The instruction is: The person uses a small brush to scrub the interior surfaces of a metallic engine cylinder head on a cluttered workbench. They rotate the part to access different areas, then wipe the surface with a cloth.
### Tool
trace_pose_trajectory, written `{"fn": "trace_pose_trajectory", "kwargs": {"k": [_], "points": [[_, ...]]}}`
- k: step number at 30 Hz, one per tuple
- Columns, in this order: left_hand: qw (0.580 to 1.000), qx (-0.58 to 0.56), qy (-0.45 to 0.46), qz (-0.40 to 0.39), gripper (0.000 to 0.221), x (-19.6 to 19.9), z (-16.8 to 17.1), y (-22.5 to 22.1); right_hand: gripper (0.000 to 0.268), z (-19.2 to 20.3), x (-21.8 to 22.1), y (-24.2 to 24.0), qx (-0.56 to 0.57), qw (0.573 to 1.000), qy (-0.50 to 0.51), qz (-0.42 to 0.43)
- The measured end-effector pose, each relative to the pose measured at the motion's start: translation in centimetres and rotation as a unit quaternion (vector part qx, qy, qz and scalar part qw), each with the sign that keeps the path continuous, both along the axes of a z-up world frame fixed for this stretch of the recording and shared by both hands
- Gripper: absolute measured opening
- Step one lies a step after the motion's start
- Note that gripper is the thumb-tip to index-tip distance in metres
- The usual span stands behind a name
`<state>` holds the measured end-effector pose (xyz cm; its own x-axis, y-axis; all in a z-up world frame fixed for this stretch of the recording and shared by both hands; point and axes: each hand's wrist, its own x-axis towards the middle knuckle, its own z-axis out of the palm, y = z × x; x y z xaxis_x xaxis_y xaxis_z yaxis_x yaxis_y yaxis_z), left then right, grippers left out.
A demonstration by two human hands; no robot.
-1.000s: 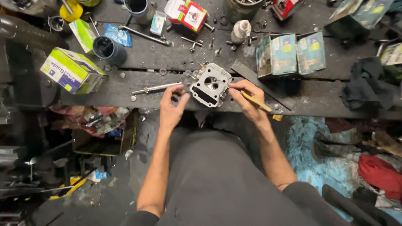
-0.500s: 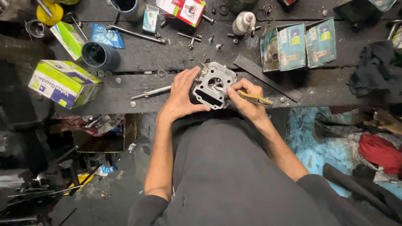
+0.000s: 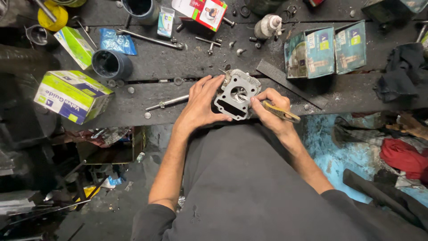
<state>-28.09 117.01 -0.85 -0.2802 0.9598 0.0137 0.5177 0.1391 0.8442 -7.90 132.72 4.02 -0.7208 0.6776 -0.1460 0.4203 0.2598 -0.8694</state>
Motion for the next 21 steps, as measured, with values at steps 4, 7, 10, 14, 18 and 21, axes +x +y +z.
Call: {"fn": "trace_pose_trajectory", "kwargs": {"k": [4,7,10,14,18,21], "points": [[1.000,-0.001,0.004,0.002,0.121,-0.1,0.2,0.1,0.012,0.7,-0.1,0.3,0.077,0.996,0.024,0.042],[1.000,-0.002,-0.003,0.001,0.121,-0.2,0.3,-0.1,0.014,-0.2,-0.2,0.2,0.034,0.998,0.028,0.034],[1.000,-0.005,-0.013,0.000,0.122,-0.4,0.6,0.2,0.016,-1.1,-0.1,0.1,-0.060,0.997,0.043,0.003],[0.999,-0.041,-0.035,-0.005,0.125,-0.4,0.7,0.2,0.015,-1.1,0.1,-0.5,-0.118,0.992,0.029,-0.029],[0.999,-0.037,-0.019,-0.014,0.125,-0.4,1.1,0.4,0.013,0.5,-0.3,-0.9,-0.047,0.998,-0.023,-0.041],[0.998,-0.050,-0.008,-0.022,0.121,-0.6,1.3,0.5,0.014,1.6,-1.1,-0.9,0.033,0.999,0.000,-0.011]]}}
